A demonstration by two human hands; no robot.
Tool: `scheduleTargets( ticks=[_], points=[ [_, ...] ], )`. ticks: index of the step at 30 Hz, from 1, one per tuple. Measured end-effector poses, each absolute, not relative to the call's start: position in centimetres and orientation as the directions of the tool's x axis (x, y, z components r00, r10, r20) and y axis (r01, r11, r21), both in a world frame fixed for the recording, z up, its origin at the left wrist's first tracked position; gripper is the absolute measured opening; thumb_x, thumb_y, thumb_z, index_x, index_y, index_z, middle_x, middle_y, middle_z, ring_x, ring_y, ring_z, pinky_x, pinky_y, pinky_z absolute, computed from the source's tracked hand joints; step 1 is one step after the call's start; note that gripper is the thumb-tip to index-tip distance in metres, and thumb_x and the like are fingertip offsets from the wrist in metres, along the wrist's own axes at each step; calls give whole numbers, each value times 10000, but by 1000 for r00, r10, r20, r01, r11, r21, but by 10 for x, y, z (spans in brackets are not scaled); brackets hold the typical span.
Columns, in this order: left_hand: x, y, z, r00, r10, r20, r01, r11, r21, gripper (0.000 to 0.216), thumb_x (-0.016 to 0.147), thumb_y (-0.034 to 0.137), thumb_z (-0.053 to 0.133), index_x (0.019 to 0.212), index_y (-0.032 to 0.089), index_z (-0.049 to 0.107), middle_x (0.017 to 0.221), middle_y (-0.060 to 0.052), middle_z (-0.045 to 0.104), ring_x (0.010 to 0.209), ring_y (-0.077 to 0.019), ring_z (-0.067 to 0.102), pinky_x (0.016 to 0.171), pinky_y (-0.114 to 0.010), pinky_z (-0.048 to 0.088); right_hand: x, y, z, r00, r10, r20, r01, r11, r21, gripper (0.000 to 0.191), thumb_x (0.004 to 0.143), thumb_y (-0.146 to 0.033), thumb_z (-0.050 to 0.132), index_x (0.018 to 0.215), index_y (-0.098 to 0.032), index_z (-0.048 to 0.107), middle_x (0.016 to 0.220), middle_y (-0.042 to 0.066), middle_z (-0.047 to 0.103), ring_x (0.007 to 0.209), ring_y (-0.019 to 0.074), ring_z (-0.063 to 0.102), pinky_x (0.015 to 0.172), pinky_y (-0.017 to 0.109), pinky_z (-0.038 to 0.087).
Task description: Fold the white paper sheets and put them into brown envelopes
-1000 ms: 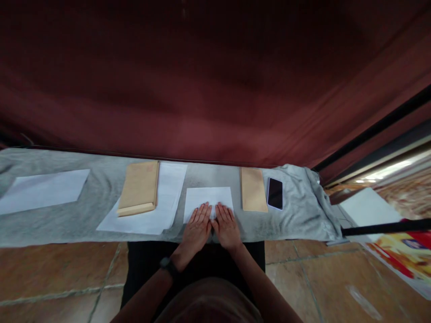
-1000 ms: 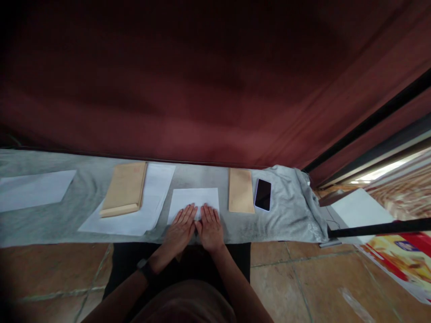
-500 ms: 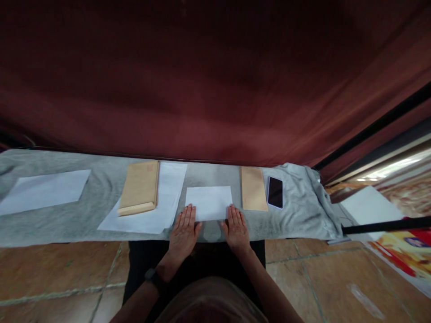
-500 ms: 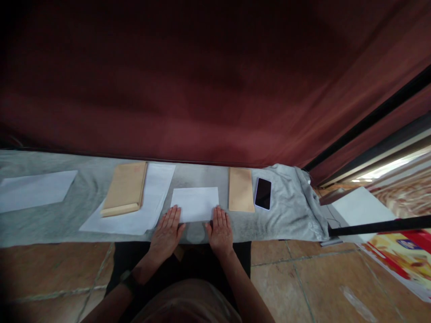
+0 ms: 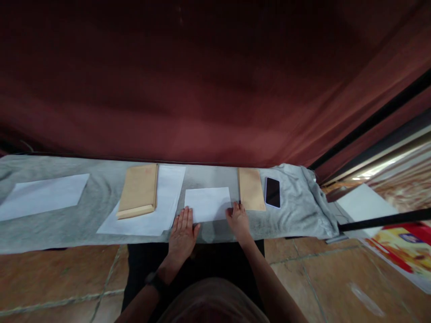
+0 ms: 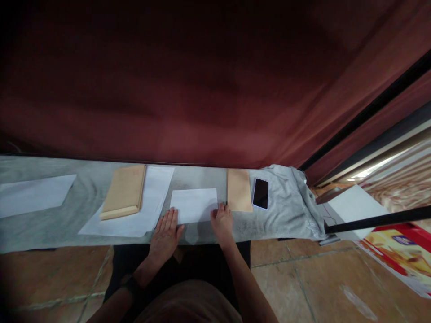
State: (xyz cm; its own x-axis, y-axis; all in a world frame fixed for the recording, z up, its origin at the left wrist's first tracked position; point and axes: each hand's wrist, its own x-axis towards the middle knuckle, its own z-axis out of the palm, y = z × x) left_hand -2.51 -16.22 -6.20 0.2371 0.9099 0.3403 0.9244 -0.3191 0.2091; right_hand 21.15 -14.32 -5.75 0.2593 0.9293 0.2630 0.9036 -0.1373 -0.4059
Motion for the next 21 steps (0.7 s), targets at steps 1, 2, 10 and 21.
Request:
scheduleTargets(
  ticks=[1, 2, 10, 21],
  points=[
    [-25, -162, -62, 238, 908, 344, 925, -320, 205, 668, 1037, 456, 334, 1593, 86, 305, 1591, -209, 419, 1481, -335, 406, 1191, -544, 375, 211, -140, -57, 269, 930, 250, 899, -149, -413, 340, 949, -288, 514, 1219, -119, 633, 1056, 184, 722, 1023, 313, 678, 904, 414, 523],
    [-25, -162, -63, 238, 907, 348, 926, -320, 202, 667, 1037, 454, 338, 1593, 87, 304, 1588, -211, 422, 1478, -335, 411, 1189, -544, 378, 211, -138, -56, 278, 933, 230, 890, -161, -426, 309, 940, -282, 521, 1179, -125, 638, 1023, 173, 729, 990, 305, 687, 883, 402, 527],
    [-26, -163, -63, 235, 906, 352, 918, -326, 226, 657, 1037, 454, 347, 1571, 72, 348, 1578, -220, 436, 1476, -346, 411, 1200, -553, 359, 216, -127, -38, 273, 955, 114, 775, -148, -614, 167, 927, -264, 522, 816, -222, 640, 723, 33, 700, 687, 202, 678, 650, 271, 490],
    [-39, -161, -52, 48, 944, 326, 687, -268, 675, 617, 1056, 413, 368, 1628, 240, 216, 1686, -101, 282, 1549, -245, 280, 1260, -471, 298, 215, -127, 69, 172, 777, 605, 610, 399, -685, 224, 1049, -358, 466, 1096, -229, 643, 1125, 72, 745, 1069, 208, 695, 933, 352, 556]
  ],
)
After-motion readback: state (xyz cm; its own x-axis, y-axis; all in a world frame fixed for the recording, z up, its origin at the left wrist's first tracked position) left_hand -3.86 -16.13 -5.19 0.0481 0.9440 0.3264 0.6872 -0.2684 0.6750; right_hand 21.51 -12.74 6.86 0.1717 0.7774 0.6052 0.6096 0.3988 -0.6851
